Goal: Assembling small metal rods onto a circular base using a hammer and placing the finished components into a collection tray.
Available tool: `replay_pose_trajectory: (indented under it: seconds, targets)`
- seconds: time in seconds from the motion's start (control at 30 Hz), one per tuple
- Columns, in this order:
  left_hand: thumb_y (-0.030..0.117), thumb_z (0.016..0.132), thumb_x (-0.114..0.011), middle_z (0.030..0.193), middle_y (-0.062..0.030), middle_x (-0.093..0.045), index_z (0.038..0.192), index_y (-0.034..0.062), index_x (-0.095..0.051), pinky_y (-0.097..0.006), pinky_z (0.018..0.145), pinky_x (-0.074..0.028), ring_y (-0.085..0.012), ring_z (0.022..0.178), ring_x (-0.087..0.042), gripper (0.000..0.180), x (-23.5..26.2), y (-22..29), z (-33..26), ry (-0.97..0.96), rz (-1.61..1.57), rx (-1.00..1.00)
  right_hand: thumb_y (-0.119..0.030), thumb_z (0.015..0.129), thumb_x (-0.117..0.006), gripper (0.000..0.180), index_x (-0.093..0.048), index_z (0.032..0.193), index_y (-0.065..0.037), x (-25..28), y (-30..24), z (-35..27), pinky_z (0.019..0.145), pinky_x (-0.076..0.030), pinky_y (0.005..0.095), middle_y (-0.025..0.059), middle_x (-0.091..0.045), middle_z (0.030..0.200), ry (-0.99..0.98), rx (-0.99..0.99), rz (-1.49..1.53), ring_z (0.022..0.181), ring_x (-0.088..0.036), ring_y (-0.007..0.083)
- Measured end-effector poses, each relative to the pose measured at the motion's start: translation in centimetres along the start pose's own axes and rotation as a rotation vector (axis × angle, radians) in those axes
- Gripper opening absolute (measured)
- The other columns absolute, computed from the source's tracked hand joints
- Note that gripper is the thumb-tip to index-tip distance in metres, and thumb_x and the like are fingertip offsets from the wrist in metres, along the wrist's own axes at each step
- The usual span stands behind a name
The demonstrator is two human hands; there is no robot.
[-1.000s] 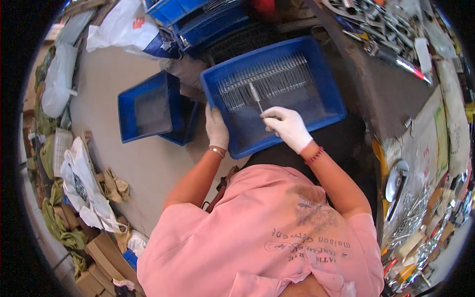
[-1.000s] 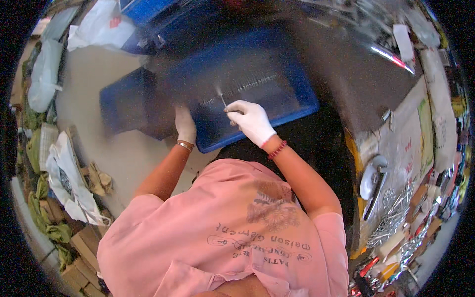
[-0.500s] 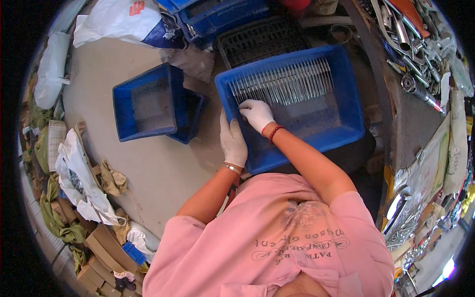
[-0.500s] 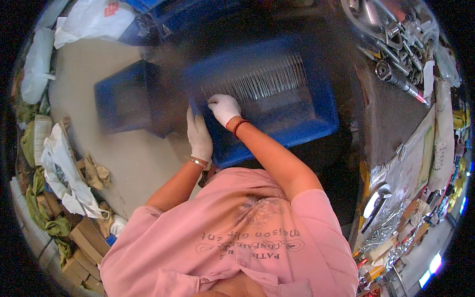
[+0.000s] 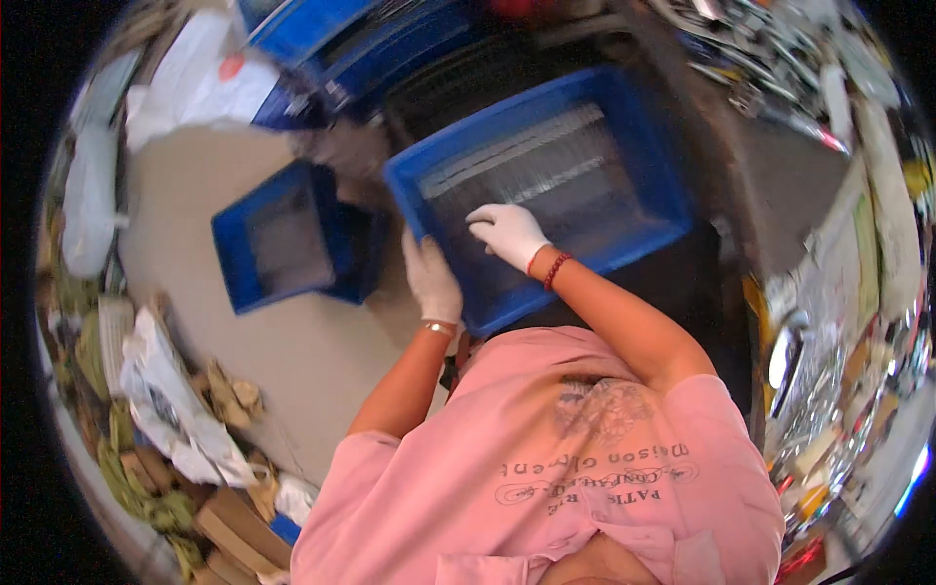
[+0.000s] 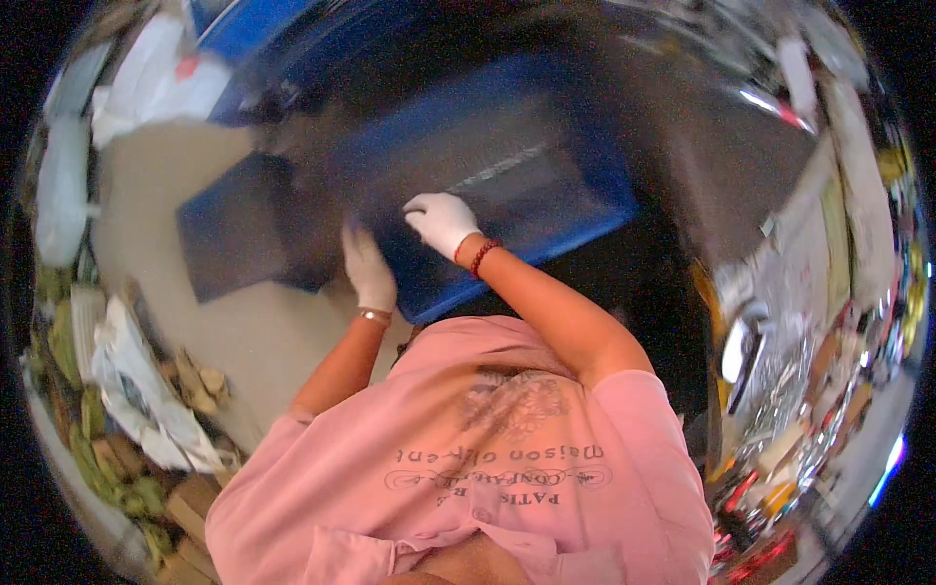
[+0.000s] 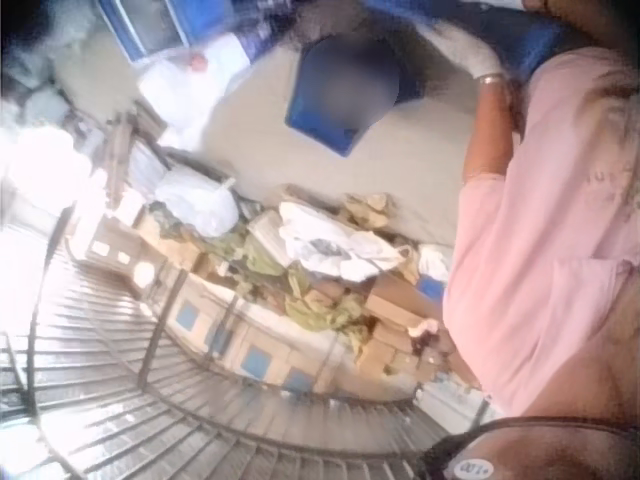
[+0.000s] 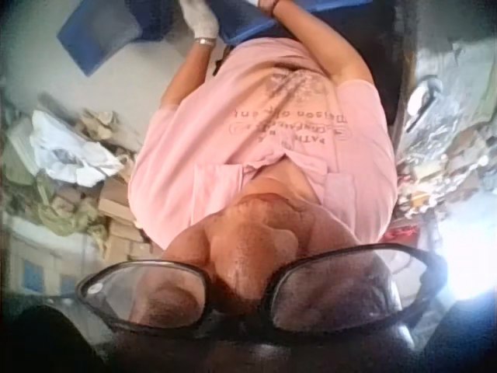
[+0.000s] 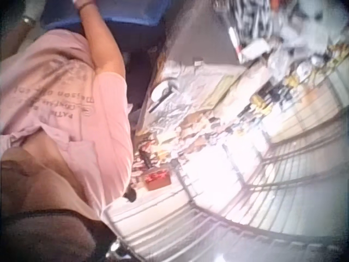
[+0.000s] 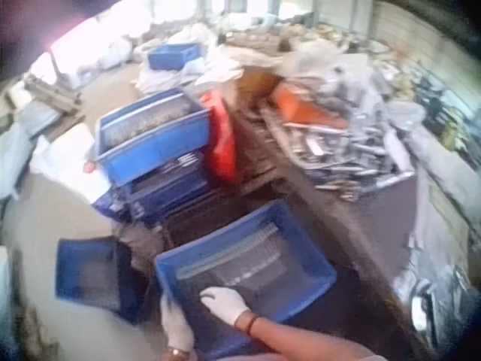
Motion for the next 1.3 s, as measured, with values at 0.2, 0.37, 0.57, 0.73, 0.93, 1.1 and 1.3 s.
replay_pose_trajectory:
  seconds: [0.2, 0.37, 0.57, 0.73, 0.93, 1.1, 1.3]
  targets:
    - [0.004, 0.097, -0.068, 0.16, -0.0227, -0.048, 0.155, -0.0046, -0.046, -0.045, 0.126, -0.03, -0.0376, 0.148, -0.045, 0.062, 1.4, -0.1, 2.2, 0.194, 0.446, -0.468, -0.022, 0.101, -0.062, 0.032, -0.075, 0.124, -0.004, 7.8, -0.2, -10.2, 0.064, -0.055, 0.0281, 0.0066, -0.077, 0.098, 0.161, -0.077, 0.414, 0.071, -0.069, 0.0123]
    - [-0.004, 0.093, -0.068, 0.14, -0.0222, -0.063, 0.143, -0.0011, -0.062, -0.046, 0.113, -0.045, -0.0379, 0.131, -0.058, 0.05, -4.4, 15.3, -0.1, -0.075, 0.299, -0.847, -0.02, 0.103, -0.061, 0.031, -0.074, 0.127, -0.004, 13.6, 2.2, -20.8, 0.062, -0.053, 0.0268, 0.0059, -0.076, 0.099, 0.385, -0.062, 0.601, 0.071, -0.066, 0.0112]
    - [0.004, 0.092, -0.074, 0.102, -0.0123, -0.072, 0.118, 0.0013, -0.075, -0.033, 0.083, -0.055, -0.0197, 0.09, -0.069, 0.026, -18.7, 30.3, -9.8, -0.784, -0.061, -0.987, -0.021, 0.104, -0.06, 0.031, -0.074, 0.129, -0.008, 16.4, 2.8, -33.9, 0.064, -0.054, 0.0251, 0.0045, -0.076, 0.101, 0.625, -0.057, 0.642, 0.074, -0.066, 0.0098]
    - [0.028, 0.094, -0.077, 0.106, -0.0175, -0.075, 0.135, 0.0035, -0.068, -0.041, 0.088, -0.056, -0.0299, 0.095, -0.073, 0.049, -30.3, 35.2, -13.9, -0.871, 0.151, -1.216, -0.018, 0.104, -0.057, 0.031, -0.075, 0.128, -0.008, 17.4, 2.9, -43.6, 0.069, -0.055, 0.0268, 0.0036, -0.077, 0.101, 0.808, -0.109, 0.588, 0.077, -0.067, 0.0097]
    - [0.027, 0.088, -0.078, 0.086, -0.0114, -0.072, 0.15, 0.0051, -0.055, -0.04, 0.08, -0.056, -0.0245, 0.083, -0.071, 0.069, -36.6, 36.7, -13.4, -1.078, 0.499, -1.132, -0.024, 0.094, -0.072, 0.017, -0.076, 0.101, -0.009, 19.3, 5.9, -54.8, 0.077, -0.058, 0.039, 0.0116, -0.075, 0.096, 1.399, -0.119, -0.076, 0.086, -0.072, 0.0301]
    - [0.018, 0.092, -0.073, 0.09, -0.0078, -0.071, 0.146, 0.0014, -0.057, -0.035, 0.075, -0.056, -0.0185, 0.082, -0.069, 0.059, -35.5, 36.7, -14.9, -1.064, 0.5, -1.229, -0.02, 0.092, -0.074, 0.005, -0.075, 0.094, -0.016, 22.3, 11.1, -61.2, 0.073, -0.057, 0.0407, 0.0057, -0.067, 0.09, 1.623, -0.762, -0.648, 0.085, -0.072, 0.0289]
    - [0.009, 0.098, -0.065, 0.102, -0.0062, -0.072, 0.128, -0.0018, -0.063, -0.022, 0.072, -0.054, -0.0087, 0.083, -0.067, 0.032, -27.8, 34.7, -20.5, -1.592, -0.047, -0.406, -0.017, 0.091, -0.067, 0.007, -0.073, 0.087, -0.014, 26.7, 17.8, -60.8, 0.071, -0.059, 0.0434, 0.0082, -0.068, 0.09, 1.419, -0.999, -0.976, 0.082, -0.073, 0.0291]
Point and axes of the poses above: each hand's wrist, its own z-axis towards the middle knuckle, its own x-axis out of the back of the hand, y = z × x, the point moved 2 cm from there along z, towards the middle knuckle
